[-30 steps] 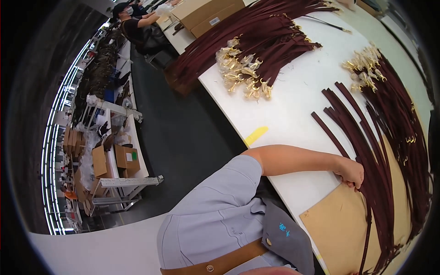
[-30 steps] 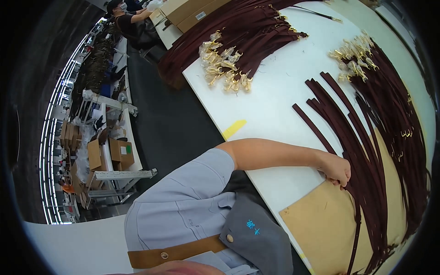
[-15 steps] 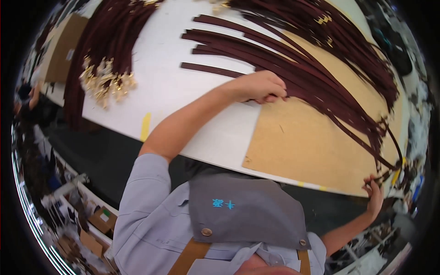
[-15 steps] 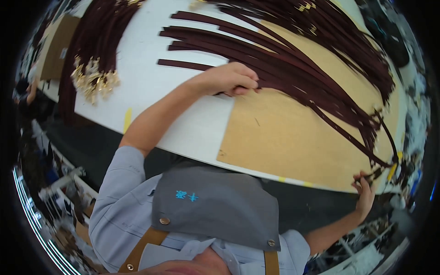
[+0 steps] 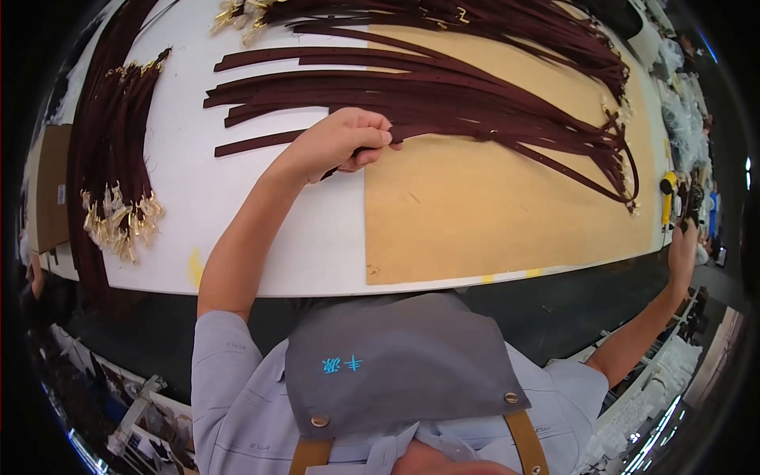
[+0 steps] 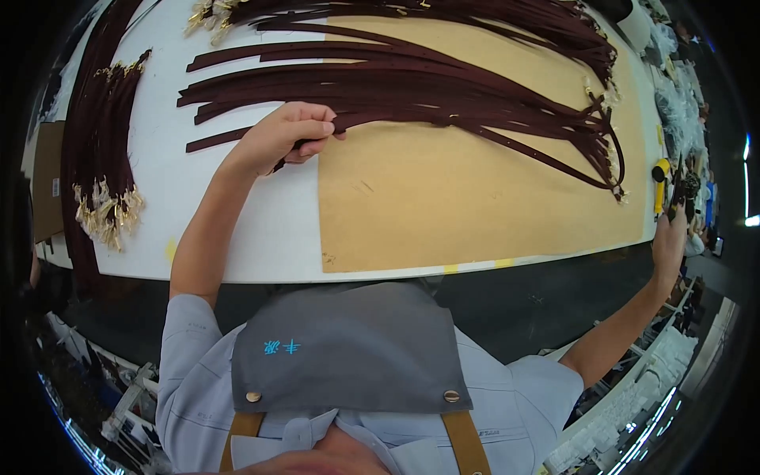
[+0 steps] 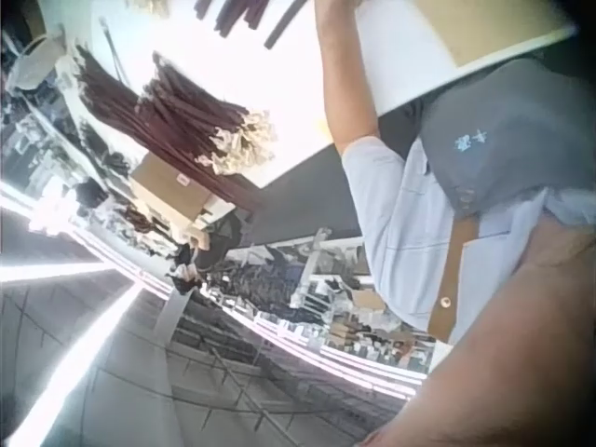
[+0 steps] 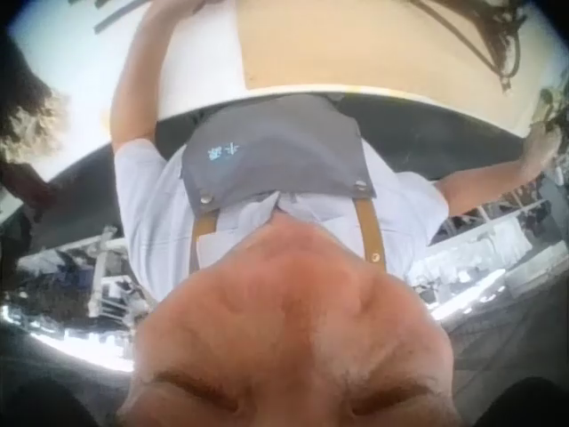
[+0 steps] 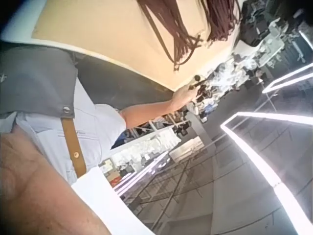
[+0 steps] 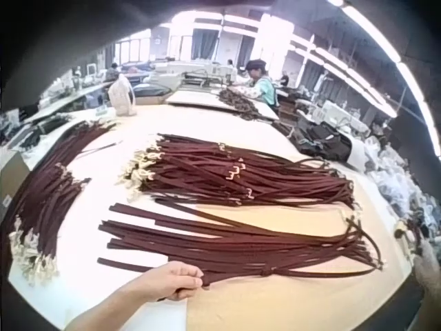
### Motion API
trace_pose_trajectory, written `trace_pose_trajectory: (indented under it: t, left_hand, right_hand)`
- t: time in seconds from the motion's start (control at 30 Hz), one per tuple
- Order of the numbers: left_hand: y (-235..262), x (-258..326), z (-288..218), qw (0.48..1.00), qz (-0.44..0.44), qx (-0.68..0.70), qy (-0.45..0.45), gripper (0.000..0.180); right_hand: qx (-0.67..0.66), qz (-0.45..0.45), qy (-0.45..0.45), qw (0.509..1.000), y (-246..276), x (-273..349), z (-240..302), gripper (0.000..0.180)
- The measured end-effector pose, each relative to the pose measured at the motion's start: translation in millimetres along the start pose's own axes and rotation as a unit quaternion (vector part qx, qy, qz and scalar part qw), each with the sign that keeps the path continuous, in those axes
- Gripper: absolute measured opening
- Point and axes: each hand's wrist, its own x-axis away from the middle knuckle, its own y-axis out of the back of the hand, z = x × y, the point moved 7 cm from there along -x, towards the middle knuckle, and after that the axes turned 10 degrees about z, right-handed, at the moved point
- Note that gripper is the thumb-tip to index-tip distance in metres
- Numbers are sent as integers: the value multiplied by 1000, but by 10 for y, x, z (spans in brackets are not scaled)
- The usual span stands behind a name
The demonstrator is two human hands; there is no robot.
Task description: Assemble hardware components onto leather straps and organize them on a workspace.
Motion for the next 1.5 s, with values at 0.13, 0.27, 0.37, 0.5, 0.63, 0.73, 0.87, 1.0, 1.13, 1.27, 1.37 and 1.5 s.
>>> trace_pose_trajectory:
  t: [0.13,0.27,0.37,0.5,0.63,0.73,0.87,1.0,1.13,1.27,1.37,1.5]
  left_hand:
    - [-155,-73,-47,1000,29,10,-1,10]
    - [-221,-44,-55,998,52,24,-11,16]
    - [-210,67,-45,1000,21,14,-1,22]
    - [-171,43,104,998,22,-27,-44,20]
    - [-257,-245,140,997,67,-6,-47,20]
    - [-151,-190,257,999,38,8,-37,21]
    - [-117,-251,336,1000,1,-26,-6,21]
    - [-353,-349,157,994,88,-29,-50,12]
    - [-124,-249,265,997,39,-38,-46,16]
    - [-143,32,189,999,32,-19,6,13]
    - [-239,33,148,998,56,-5,17,18]
    - [-261,-12,135,998,42,-14,39,23]
  right_hand:
    - [-35,19,301,953,-489,825,2383,50]
    - [67,-38,459,885,-1182,1176,3649,46]
    - [110,-35,497,860,-1423,1142,3996,47]
    - [60,0,491,869,-1496,987,3956,51]
    - [140,13,466,873,-1688,795,3637,55]
    - [140,23,506,851,-1817,775,3879,57]
    - [161,26,545,822,-1922,846,4028,58]
    - [145,48,486,860,-1781,763,3657,58]
    - [102,47,521,846,-1661,969,3928,57]
    - [153,-15,551,820,-1554,1142,4033,52]
    - [185,-29,520,833,-1485,1124,3936,50]
    - [212,-39,509,833,-1534,1113,3857,49]
